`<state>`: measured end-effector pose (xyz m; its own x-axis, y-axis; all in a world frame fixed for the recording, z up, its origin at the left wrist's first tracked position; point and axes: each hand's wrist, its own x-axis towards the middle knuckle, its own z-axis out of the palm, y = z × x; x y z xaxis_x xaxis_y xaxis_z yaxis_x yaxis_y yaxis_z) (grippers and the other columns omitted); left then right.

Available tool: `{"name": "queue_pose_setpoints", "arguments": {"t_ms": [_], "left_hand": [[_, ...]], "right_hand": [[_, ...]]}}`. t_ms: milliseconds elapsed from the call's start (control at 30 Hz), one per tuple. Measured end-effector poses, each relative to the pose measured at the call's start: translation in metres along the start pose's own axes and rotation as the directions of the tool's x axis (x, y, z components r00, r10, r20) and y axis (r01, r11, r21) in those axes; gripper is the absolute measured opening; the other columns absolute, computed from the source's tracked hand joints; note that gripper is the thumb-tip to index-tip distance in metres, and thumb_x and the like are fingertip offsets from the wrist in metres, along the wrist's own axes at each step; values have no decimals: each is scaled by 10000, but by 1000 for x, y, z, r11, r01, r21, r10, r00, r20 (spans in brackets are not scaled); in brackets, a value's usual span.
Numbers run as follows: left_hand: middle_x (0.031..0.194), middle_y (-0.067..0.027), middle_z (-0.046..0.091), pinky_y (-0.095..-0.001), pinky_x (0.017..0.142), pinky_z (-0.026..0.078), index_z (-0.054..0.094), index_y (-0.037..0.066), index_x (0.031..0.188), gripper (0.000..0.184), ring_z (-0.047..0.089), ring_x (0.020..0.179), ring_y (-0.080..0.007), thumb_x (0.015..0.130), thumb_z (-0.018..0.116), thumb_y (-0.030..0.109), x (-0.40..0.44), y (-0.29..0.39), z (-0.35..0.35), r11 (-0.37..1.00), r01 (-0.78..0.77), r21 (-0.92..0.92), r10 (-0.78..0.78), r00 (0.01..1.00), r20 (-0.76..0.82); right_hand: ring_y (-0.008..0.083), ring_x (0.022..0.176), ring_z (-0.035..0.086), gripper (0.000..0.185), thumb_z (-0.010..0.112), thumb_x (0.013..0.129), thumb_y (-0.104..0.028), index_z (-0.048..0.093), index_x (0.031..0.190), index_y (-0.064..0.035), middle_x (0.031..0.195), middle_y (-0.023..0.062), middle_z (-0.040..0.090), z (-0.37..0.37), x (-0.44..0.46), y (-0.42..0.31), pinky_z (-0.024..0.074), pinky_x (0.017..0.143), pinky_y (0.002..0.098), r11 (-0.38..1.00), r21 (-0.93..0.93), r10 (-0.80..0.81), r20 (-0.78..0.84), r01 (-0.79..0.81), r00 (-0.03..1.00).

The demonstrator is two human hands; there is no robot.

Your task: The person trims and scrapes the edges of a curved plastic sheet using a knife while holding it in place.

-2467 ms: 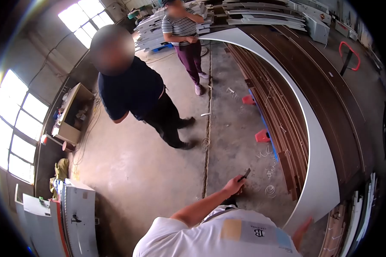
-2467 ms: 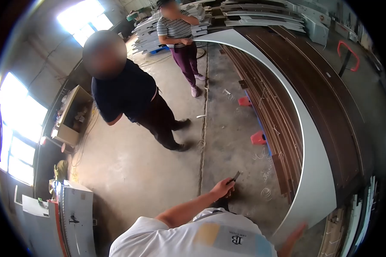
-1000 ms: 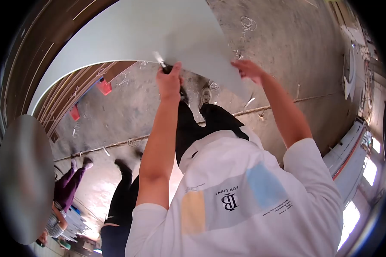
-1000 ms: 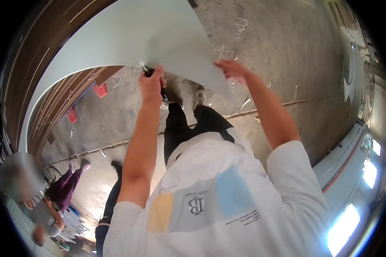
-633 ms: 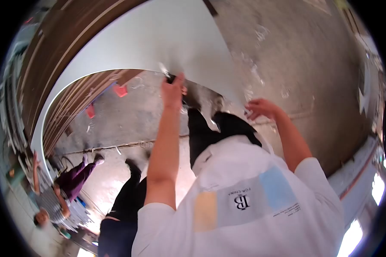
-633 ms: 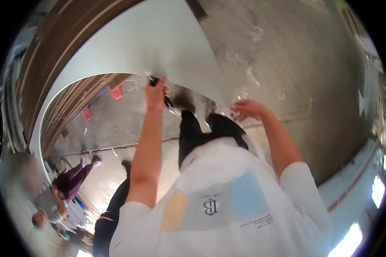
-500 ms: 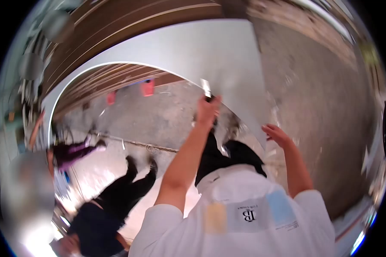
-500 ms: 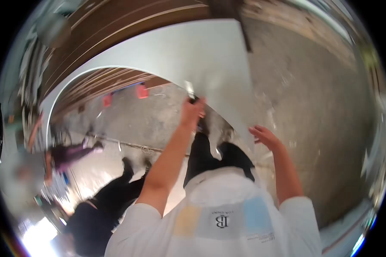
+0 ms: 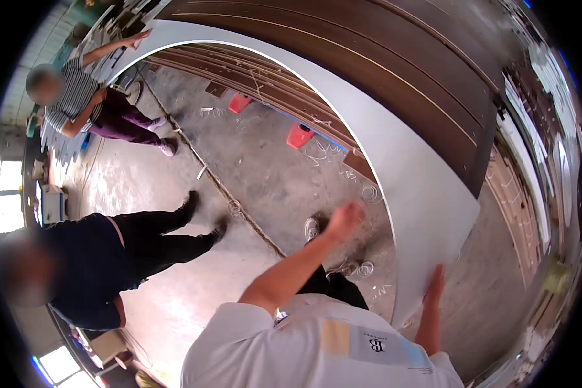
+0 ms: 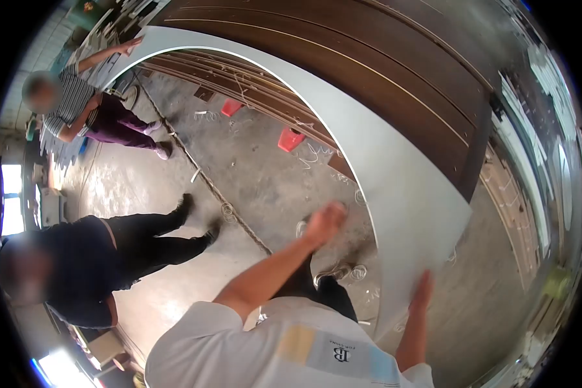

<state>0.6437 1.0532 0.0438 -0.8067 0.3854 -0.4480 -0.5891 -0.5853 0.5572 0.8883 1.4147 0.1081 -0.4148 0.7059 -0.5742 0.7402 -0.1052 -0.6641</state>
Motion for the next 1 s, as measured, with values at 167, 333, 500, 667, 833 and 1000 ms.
{"name": "queue_pose_setpoints", "arguments": {"t_ms": [167, 333, 500, 667, 833, 1000], "left_hand": [[819, -20, 685, -299, 617, 487, 726, 33, 1061, 229, 608, 699, -94, 1103, 594, 216, 83, 225, -101, 504, -228, 833, 684, 694, -224], [1032, -146, 762, -377, 848, 564, 759, 53, 1181, 214, 738, 940, -282, 1003, 688, 150, 152, 377, -149, 265, -224, 938, 899, 410, -156], [1163, -137, 762, -415, 938, 569, 765, 81, 1208, 261, 733, 1082, -339, 963, 704, 147, 216, 461, -166, -1, -136, 991, 980, 199, 29], [1211, -93, 760, -437, 947, 574, 783, 174, 1195, 263, 720, 1119, -334, 943, 712, 195, 267, 540, -189, 127, 22, 992, 987, 96, -129], [1283, -52, 742, -458, 942, 578, 781, 235, 1236, 317, 710, 1155, -316, 939, 673, 207, 293, 585, -198, 118, 162, 980, 985, 106, -136], [1288, -42, 739, -455, 927, 583, 784, 237, 1241, 325, 719, 1130, -313, 943, 656, 218, 305, 597, -202, 74, 252, 965, 984, 137, -112]], "right_hand": [[320, 1354, 586, 773, 475, 1096, -594, 476, 1578, 10, 1519, 175, 586, 14, -60, 8, 463, 1161, 443, 989, 122, 75, 73, -83, 995], [334, 1387, 567, 752, 425, 1113, -581, 436, 1604, -12, 1573, 151, 544, 30, -99, 4, 460, 1162, 459, 941, 285, 156, 106, -181, 982], [336, 1442, 520, 756, 389, 1122, -583, 381, 1640, -32, 1633, 133, 485, 34, -96, 11, 423, 1194, 459, 923, 326, 168, 139, -205, 976], [331, 1527, 433, 811, 358, 1099, -659, 357, 1672, -84, 1702, 96, 416, 26, -93, 18, 350, 1244, 464, 927, 300, 170, 201, -226, 965], [331, 1540, 412, 825, 343, 1092, -682, 344, 1681, -104, 1708, 91, 406, 18, -83, 24, 332, 1253, 473, 925, 260, 245, 144, -275, 959], [330, 1541, 411, 828, 349, 1091, -682, 343, 1681, -102, 1710, 92, 403, 22, -81, 29, 331, 1254, 472, 916, 271, 265, 140, -294, 954]]}}
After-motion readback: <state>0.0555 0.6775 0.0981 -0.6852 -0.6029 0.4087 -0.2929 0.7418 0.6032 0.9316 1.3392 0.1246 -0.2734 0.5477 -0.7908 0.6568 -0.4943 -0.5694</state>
